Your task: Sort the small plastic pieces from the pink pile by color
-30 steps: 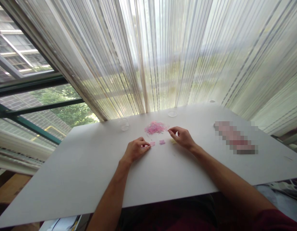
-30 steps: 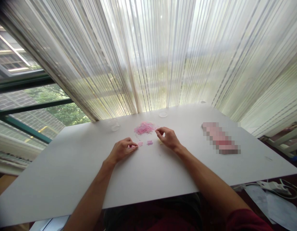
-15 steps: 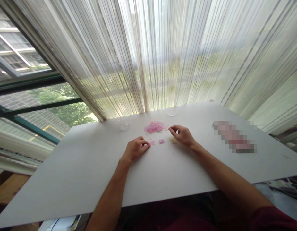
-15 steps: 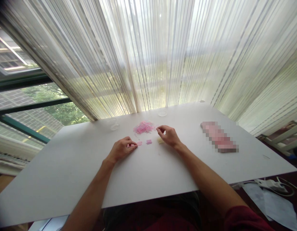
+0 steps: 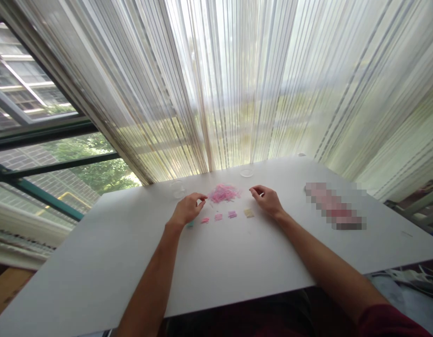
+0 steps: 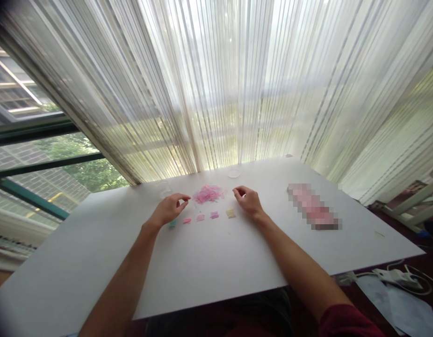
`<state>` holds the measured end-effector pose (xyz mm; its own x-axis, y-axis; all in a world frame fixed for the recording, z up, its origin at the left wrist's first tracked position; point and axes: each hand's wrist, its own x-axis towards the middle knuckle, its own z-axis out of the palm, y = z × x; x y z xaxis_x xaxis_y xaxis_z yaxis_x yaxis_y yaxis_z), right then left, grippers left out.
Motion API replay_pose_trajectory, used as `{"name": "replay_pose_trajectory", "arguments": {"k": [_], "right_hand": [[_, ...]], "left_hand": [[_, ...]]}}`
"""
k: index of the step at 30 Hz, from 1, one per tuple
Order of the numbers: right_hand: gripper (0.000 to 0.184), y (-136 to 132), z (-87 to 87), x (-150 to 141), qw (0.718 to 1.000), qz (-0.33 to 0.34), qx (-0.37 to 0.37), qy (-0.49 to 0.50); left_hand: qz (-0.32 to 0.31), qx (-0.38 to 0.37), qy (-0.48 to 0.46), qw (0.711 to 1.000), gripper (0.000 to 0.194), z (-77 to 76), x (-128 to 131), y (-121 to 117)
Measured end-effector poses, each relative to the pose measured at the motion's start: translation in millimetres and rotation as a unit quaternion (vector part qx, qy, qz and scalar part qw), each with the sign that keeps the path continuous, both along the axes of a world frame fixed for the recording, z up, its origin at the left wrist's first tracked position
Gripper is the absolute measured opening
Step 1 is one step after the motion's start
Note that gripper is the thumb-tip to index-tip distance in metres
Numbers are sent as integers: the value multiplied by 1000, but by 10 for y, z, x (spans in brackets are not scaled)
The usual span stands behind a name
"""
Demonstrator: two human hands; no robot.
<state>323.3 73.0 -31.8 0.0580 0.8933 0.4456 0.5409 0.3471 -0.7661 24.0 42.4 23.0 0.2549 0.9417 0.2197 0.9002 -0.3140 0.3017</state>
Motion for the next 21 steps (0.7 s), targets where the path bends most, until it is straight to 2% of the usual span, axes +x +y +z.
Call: {"name": "replay_pose_trajectory", "arguments": {"k": [3, 7, 15, 18, 21], "right_hand": [[25, 1, -10, -15, 1000, 5, -5, 2], [25, -2, -4, -24, 1000, 5, -5, 2], [24, -4, 2, -43, 1000, 7, -3, -1], [24, -34, 21, -62, 1000, 15, 11, -5], [24, -136, 69, -117, 998, 52, 41, -13]], "left_hand": [[-19, -43, 71, 996, 24, 18, 87, 127], [-10, -68, 134, 989, 21, 18, 175, 194], [-27, -74, 157, 984, 20, -27, 192, 177], [-30, -54, 126, 990, 19, -39, 177, 96], [-54, -29, 14, 998, 16, -30, 202, -52]]}}
